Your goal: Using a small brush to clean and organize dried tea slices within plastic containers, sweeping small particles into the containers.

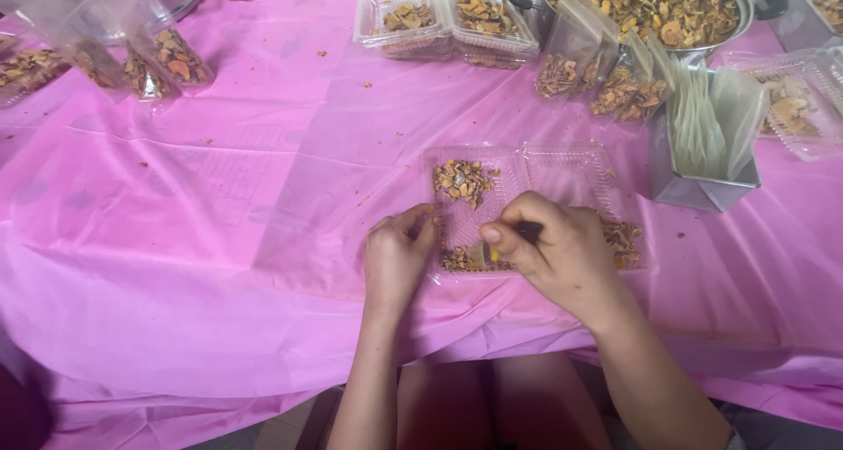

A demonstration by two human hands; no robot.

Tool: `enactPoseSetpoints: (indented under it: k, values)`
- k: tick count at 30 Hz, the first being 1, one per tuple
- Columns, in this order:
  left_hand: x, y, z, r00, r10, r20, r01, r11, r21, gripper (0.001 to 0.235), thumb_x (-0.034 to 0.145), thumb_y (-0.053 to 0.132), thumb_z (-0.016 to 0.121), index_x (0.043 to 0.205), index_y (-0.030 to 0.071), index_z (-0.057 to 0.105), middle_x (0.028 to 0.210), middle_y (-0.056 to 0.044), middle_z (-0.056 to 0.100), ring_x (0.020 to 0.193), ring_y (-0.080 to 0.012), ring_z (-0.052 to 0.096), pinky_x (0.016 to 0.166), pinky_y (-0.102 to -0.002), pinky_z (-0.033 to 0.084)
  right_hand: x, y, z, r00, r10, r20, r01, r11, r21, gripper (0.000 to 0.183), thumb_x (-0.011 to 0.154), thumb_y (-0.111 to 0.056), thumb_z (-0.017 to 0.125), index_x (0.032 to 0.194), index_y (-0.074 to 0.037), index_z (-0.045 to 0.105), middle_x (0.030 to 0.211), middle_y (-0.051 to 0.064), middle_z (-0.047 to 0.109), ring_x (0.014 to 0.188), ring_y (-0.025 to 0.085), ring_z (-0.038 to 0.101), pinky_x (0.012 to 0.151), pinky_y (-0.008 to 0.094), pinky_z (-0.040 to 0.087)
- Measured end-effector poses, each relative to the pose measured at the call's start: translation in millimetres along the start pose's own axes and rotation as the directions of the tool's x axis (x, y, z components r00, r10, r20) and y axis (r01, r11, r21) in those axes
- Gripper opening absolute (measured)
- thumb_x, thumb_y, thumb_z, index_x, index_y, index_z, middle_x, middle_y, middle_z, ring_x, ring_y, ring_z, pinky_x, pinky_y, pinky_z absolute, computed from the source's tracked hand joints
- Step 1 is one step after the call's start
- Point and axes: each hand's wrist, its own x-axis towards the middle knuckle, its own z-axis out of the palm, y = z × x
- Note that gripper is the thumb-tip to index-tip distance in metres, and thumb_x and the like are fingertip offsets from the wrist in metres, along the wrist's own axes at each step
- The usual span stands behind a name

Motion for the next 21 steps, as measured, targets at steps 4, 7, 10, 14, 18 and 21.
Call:
enactPoseSetpoints:
  k: [4,7,10,14,18,21]
  values:
    - [-0.5,-1.2,1.4,1.000,0.003,-0.013,-0.003,1.000,0.015,0.024,0.085,0.033,0.076,0.107,0.025,0.081,0.063,-0.004,0.070,0.076,-0.0241,0.071,0.078,-0.037,0.054,2.3,-16.6,-16.1,0.999,-0.015,-0.039,0.016,0.999,0.032,0.017,0.095,-0.031,0.072,0.086,-0.017,0.074,0.061,0.003,0.072,0.056,0.024,0.072,0.054,0.031,0.056]
    - [0.0,3.8,-3.7,1.000,0.005,0.005,-0.005,1.000,0.019,0.022,0.087,0.033,0.073,0.107,0.027,0.081,0.063,-0.004,0.069,0.076,-0.0247,0.070,0.079,-0.037,0.054,-1.8,-23.6,-23.2,0.996,-0.079,-0.034,0.081,0.995,0.061,0.017,0.098,-0.023,0.067,0.085,-0.013,0.071,0.075,0.006,0.078,0.069,0.030,0.077,0.062,0.036,0.060]
    - [2.6,21.0,-18.9,0.999,-0.011,0.047,0.012,0.999,-0.034,0.018,0.089,0.034,0.074,0.105,0.028,0.081,0.072,-0.002,0.073,0.082,-0.0224,0.070,0.082,-0.035,0.052,-9.9,-15.1,-30.8,0.992,-0.096,-0.082,0.101,0.992,0.070,0.019,0.102,-0.023,0.063,0.087,-0.013,0.070,0.085,0.003,0.080,0.071,0.026,0.077,0.064,0.033,0.059]
    - [19.1,82.4,-63.6,0.852,0.107,0.512,-0.209,0.967,0.145,0.026,0.085,0.036,0.075,0.109,0.029,0.081,0.093,-0.005,0.074,0.104,-0.0316,0.063,0.097,-0.049,0.045,-24.2,1.8,-41.5,0.993,0.014,-0.119,-0.006,0.998,0.064,0.024,0.104,-0.024,0.058,0.087,-0.012,0.070,0.087,0.002,0.082,0.071,0.023,0.077,0.067,0.033,0.060]
    - [38.3,87.2,-50.5,0.572,-0.008,0.820,-0.544,0.745,0.386,0.026,0.091,0.034,0.066,0.113,0.039,0.077,0.112,0.001,0.070,0.117,-0.0283,0.053,0.099,-0.050,0.035,-34.6,3.7,-51.4,0.977,-0.004,-0.214,0.040,0.986,0.161,0.030,0.108,-0.027,0.053,0.090,-0.006,0.065,0.089,0.008,0.080,0.070,0.018,0.073,0.069,0.032,0.058]
    - [49.6,89.3,-32.4,0.480,-0.058,0.876,-0.650,0.647,0.399,0.028,0.086,0.038,0.072,0.112,0.049,0.075,0.117,0.005,0.069,0.124,-0.0277,0.049,0.099,-0.051,0.034,-41.1,5.0,-50.7,0.962,-0.012,-0.274,0.074,0.973,0.218,0.030,0.108,-0.024,0.052,0.089,-0.005,0.062,0.088,0.011,0.079,0.071,0.019,0.073,0.070,0.033,0.059]
